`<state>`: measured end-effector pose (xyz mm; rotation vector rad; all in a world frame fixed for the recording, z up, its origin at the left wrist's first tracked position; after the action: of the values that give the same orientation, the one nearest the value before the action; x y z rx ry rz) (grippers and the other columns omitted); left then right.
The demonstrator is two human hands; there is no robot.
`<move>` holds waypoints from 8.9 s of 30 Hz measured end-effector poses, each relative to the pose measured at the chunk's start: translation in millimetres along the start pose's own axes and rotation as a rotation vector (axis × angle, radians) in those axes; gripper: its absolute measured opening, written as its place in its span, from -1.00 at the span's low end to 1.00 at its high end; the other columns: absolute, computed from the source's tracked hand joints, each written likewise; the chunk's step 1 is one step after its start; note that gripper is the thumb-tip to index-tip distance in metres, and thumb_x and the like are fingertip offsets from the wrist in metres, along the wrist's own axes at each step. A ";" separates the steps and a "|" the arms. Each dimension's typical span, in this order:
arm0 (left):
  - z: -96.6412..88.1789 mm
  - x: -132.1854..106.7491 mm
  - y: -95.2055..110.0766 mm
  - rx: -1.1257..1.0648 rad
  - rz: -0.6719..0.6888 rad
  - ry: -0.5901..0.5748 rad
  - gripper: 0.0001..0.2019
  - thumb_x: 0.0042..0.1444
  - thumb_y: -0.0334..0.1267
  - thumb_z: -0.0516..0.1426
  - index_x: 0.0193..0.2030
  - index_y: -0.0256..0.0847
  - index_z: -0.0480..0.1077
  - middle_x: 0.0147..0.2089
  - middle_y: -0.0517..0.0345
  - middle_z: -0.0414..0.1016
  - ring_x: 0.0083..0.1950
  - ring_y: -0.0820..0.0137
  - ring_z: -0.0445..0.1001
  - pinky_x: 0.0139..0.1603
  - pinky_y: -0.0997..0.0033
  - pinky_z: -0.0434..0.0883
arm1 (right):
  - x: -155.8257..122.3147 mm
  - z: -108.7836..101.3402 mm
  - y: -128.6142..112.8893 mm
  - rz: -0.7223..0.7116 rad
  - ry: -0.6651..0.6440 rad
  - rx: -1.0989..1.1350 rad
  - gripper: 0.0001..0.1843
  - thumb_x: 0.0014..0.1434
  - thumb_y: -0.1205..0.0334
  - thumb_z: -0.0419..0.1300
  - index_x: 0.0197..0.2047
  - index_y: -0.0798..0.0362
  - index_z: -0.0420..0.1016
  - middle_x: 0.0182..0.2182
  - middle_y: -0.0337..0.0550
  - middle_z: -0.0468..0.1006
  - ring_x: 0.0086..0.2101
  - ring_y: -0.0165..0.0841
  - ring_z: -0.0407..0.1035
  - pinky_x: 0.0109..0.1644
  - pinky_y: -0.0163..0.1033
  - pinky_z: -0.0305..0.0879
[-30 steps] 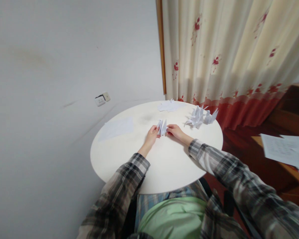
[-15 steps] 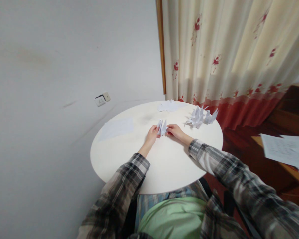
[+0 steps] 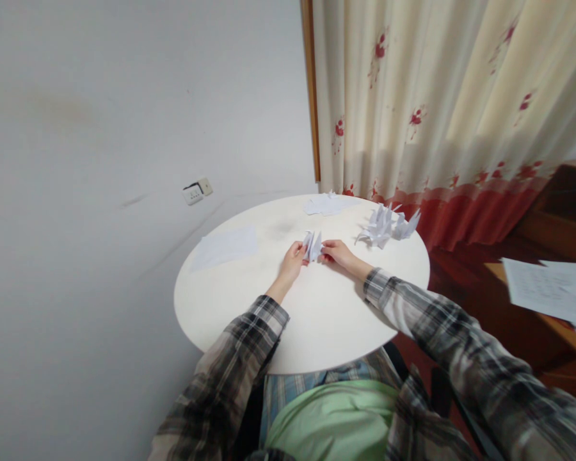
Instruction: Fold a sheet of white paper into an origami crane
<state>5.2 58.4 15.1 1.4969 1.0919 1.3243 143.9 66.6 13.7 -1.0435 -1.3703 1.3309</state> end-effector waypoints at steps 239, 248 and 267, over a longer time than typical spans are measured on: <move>-14.3 2.1 5.6 0.005 0.065 0.178 -0.78 0.05 -0.08 0.06 -0.36 -0.20 0.29 -0.37 0.21 0.36 -0.40 0.54 0.35 -0.44 0.57 0.34 | 1.6 -5.9 -13.6 -0.344 0.067 -0.162 -0.84 -0.14 0.25 0.24 -0.40 0.08 0.43 -0.40 -0.19 0.50 -0.39 -0.44 0.33 -0.23 -0.30 0.29; -11.3 1.4 4.7 -0.029 0.068 0.140 -0.74 0.04 -0.03 0.08 -0.35 -0.22 0.30 -0.37 0.20 0.37 -0.43 0.55 0.36 -0.45 0.57 0.35 | 3.3 -7.2 -13.7 -0.345 0.109 -0.188 -0.77 -0.16 0.43 0.20 -0.33 0.12 0.51 -0.34 -0.16 0.57 -0.40 -0.45 0.38 -0.21 -0.31 0.31; -7.6 1.2 2.6 -0.013 0.043 0.107 -0.71 0.02 0.00 0.09 -0.35 -0.21 0.29 -0.41 0.20 0.37 -0.44 0.54 0.36 -0.45 0.55 0.36 | -7.0 -15.4 -24.5 -0.440 0.219 -0.342 -0.97 -0.09 0.30 0.26 -0.49 0.06 0.48 -0.46 -0.18 0.49 -0.43 -0.40 0.29 -0.23 -0.27 0.22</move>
<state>-2.0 59.2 18.6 1.4614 1.1215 1.4529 161.1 61.7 37.5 -0.9982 -1.5766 0.6564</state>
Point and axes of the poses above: each hand's wrist, its own x-axis towards the middle knuckle, its own z-axis out of the palm, y = z × x, the point moved 6 cm from there along x, towards the middle knuckle
